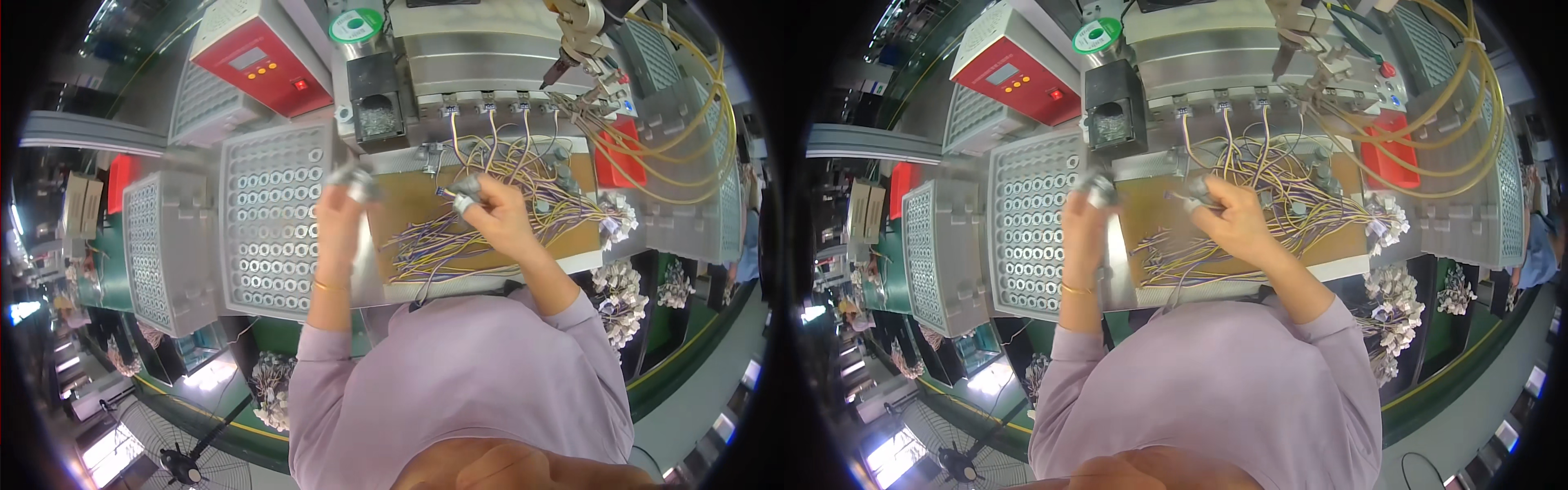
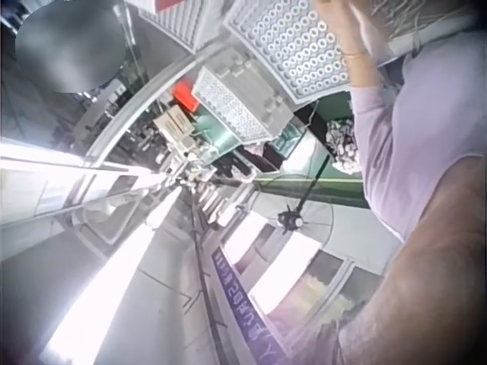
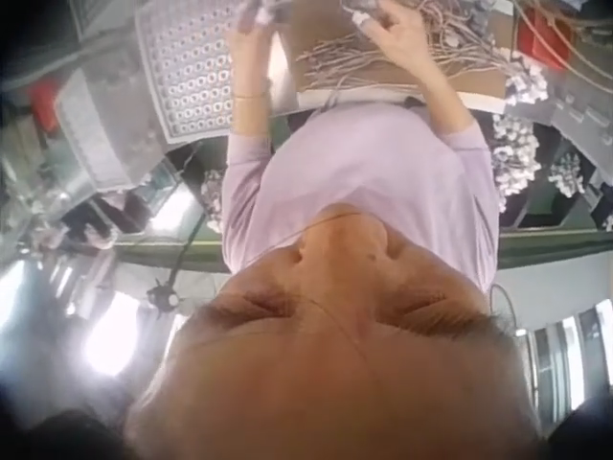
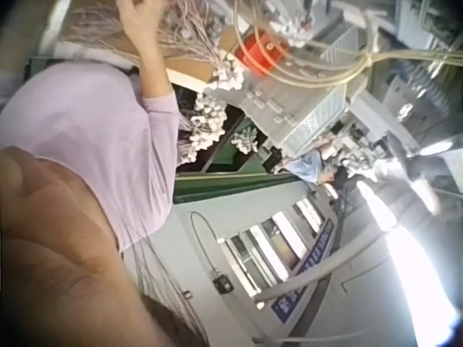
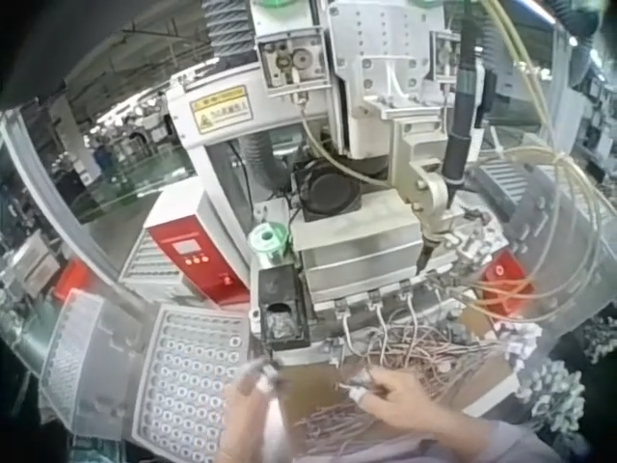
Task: The person assembles electronic components and wires with connectors using a specialized processing machine at a manual assembly station.
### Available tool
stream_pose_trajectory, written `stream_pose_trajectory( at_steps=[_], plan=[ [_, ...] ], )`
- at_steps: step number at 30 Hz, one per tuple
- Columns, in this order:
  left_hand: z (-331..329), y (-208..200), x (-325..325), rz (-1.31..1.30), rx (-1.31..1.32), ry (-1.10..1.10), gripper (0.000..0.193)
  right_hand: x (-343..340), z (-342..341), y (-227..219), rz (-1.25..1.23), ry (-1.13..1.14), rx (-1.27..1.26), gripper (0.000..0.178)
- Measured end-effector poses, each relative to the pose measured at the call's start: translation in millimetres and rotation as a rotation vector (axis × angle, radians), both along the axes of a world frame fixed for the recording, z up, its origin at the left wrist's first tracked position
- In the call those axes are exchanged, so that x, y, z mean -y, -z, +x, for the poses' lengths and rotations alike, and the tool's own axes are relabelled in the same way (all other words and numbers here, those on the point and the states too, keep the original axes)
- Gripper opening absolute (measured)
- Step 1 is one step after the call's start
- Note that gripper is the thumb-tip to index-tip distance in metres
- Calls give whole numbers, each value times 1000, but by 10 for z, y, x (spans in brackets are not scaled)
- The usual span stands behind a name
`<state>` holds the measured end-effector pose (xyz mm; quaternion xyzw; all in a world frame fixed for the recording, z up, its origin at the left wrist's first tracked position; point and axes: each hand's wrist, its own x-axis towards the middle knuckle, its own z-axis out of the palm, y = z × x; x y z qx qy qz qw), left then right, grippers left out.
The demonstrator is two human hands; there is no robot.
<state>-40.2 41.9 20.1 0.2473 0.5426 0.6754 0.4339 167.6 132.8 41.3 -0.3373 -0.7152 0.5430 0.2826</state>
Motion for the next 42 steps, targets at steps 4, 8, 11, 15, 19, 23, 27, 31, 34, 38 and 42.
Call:
stream_pose_trajectory(
  at_steps=[4,8,11,15,19,23,27,31,34,38,42],
  plan=[
    [501,-169,63,28,146,171,34,53,-36,-153,-59,7,-72,3],
    [674,-318,17,48,142,242,38,62,7,-219,-124,39,-162,4],
    [724,-318,0,83,132,274,38,56,27,-233,-70,34,-185,4],
    [761,-325,-5,139,96,308,37,37,68,-189,-77,25,-194,4],
    [802,-337,39,156,22,283,32,-1,109,-320,-52,-48,-134,3],
    [829,-342,-4,225,-120,233,26,-26,136,-399,60,-166,-47,4],
    [823,-331,-64,18,150,220,20,-5,95,-343,-173,-120,-69,4],
    [828,-361,-121,85,408,231,21,6,104,-263,-241,-46,-119,14],
    [874,-378,-146,77,403,301,24,-50,151,-289,-355,-145,-149,17],
    [936,-270,-178,72,315,284,29,-226,344,-104,-54,181,-84,14],
    [729,173,-172,7,-1213,266,38,-756,742,99,-144,648,-313,20]
  ],
)
